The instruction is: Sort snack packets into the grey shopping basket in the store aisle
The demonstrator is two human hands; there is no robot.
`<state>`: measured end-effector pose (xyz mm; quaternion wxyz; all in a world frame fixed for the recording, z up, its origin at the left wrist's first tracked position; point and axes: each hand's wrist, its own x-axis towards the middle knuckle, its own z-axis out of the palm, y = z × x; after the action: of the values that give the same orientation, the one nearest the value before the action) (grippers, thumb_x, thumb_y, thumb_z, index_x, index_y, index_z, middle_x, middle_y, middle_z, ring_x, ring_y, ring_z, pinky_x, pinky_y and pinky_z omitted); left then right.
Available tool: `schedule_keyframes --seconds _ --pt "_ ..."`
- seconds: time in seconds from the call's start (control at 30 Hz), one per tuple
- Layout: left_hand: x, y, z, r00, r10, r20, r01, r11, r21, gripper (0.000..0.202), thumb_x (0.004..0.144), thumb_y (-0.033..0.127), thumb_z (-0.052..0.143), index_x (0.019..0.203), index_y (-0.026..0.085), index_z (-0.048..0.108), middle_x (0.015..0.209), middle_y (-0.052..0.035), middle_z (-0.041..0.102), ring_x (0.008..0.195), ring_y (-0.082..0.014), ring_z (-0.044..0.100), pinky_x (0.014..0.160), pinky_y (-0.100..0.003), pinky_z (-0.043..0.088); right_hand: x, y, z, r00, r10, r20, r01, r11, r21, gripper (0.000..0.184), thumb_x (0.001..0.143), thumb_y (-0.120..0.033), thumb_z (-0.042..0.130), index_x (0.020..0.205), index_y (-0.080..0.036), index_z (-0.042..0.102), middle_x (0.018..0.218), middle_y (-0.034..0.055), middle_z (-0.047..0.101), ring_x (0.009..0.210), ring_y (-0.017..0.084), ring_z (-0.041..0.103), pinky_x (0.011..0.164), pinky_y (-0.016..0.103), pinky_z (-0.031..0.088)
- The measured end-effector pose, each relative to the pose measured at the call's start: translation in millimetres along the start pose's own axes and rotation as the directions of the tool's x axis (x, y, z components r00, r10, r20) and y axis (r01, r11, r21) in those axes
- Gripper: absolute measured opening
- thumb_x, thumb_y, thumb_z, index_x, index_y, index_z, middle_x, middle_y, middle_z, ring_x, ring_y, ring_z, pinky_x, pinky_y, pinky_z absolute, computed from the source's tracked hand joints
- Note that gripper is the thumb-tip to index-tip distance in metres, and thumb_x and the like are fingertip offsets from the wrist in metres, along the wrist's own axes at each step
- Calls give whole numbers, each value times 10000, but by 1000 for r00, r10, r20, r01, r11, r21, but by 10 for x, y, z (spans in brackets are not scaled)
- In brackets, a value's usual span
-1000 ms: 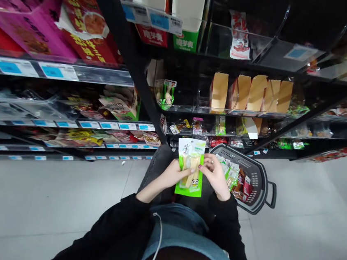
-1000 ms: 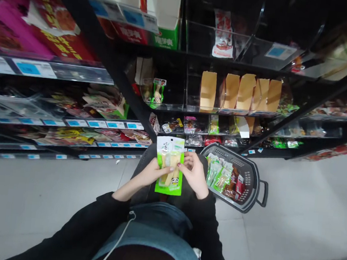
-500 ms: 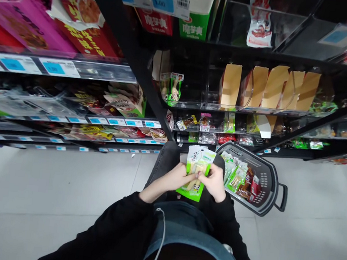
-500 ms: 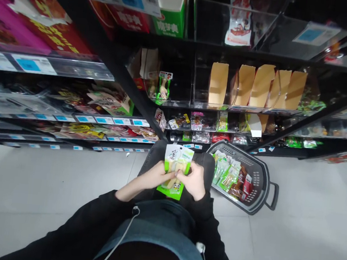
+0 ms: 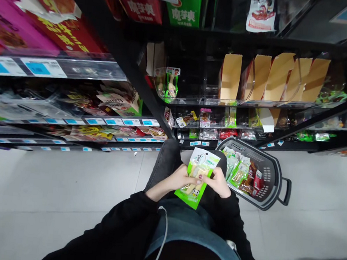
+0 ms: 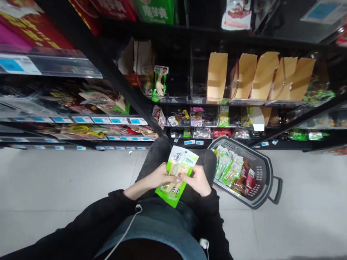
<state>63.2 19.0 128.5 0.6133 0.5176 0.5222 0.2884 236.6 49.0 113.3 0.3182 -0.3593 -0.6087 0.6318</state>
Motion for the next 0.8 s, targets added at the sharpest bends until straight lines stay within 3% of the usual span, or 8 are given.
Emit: schedule_keyframes --seconds 0.17,0.33,0.6,0.67,0.8 --pt "18 -74 37 999 35 28 -35 999 -6 286 646 325 669 807 88 664 763 -51 661 682 -176 588 646 -268 488 -32 45 0 999 -21 -46 21 1000 -12 266 752 -349 631 923 -150 677 931 57 698 844 235 651 778 368 510" --pt "38 8 4 994 85 75 -96 981 168 327 753 386 585 914 111 656 890 -65 676 788 -186 591 725 -269 479 -56 74 -15 987 -70 -142 50 988 -143 214 760 -343 624 832 -152 691 827 54 701 773 220 648 754 352 507" --pt "11 37 -89 993 -101 55 101 995 19 386 705 470 599 724 87 634 644 -39 632 585 -146 549 553 -234 424 -69 26 88 985 -43 -169 31 997 -71 269 775 -379 600 918 -159 659 938 60 690 869 234 637 819 368 485" --pt "-1 16 -90 991 -137 3 137 990 -19 399 691 482 608 671 85 627 597 -35 613 549 -135 528 530 -233 407 -70 29 93 986 -42 -160 33 998 -61 294 796 -399 567 954 -164 647 960 55 682 897 231 626 829 360 479" --pt "-6 -30 -50 983 -145 -113 142 989 -34 421 682 494 616 618 78 625 541 -32 591 503 -124 501 486 -228 373 -75 39 38 989 -2 -150 -16 992 -123 310 835 -425 498 884 -152 637 731 28 650 629 170 578 619 290 468"
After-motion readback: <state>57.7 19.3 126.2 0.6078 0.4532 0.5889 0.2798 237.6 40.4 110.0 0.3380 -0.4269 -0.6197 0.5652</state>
